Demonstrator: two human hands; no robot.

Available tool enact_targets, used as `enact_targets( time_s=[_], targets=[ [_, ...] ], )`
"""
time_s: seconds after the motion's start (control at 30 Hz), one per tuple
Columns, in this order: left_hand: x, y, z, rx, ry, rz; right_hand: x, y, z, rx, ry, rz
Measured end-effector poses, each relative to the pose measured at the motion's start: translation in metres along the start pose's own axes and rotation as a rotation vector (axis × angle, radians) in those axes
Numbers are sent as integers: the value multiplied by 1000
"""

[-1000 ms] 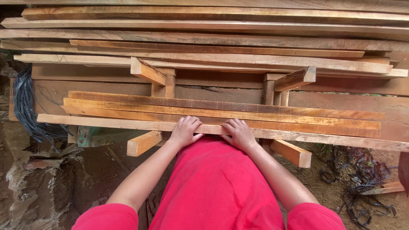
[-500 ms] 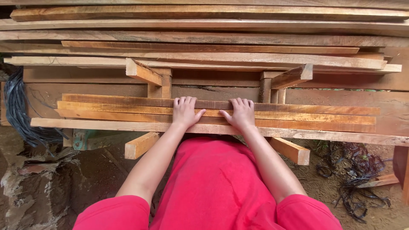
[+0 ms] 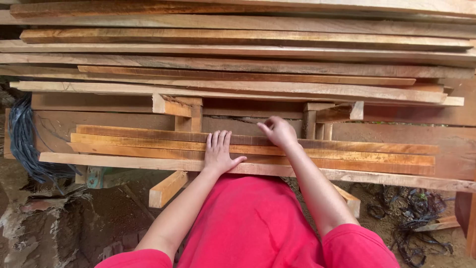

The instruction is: Organizing and stacking pieces of cut lumber in a storage area.

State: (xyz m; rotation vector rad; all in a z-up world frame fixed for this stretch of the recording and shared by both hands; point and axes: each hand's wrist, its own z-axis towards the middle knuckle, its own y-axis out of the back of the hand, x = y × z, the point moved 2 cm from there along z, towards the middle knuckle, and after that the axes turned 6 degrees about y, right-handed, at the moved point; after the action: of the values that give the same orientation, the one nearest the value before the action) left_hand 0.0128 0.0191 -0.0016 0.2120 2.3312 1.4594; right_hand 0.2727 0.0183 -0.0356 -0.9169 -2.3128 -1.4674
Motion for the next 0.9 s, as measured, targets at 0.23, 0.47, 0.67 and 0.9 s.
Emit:
enact_targets(
  time_s=[0.23, 0.47, 0.67, 0.9],
  targets=[
    [4, -5, 30, -65, 40, 22, 0, 52, 111, -687, 427, -93],
    [8, 27, 113, 555, 251, 6, 57, 155, 142, -612, 350, -283],
    [-2, 66, 210, -4, 34, -268, 37, 135, 148, -677, 387, -456],
    [22, 146, 262, -381, -41, 109, 20, 159, 165, -674, 519, -468]
  ],
)
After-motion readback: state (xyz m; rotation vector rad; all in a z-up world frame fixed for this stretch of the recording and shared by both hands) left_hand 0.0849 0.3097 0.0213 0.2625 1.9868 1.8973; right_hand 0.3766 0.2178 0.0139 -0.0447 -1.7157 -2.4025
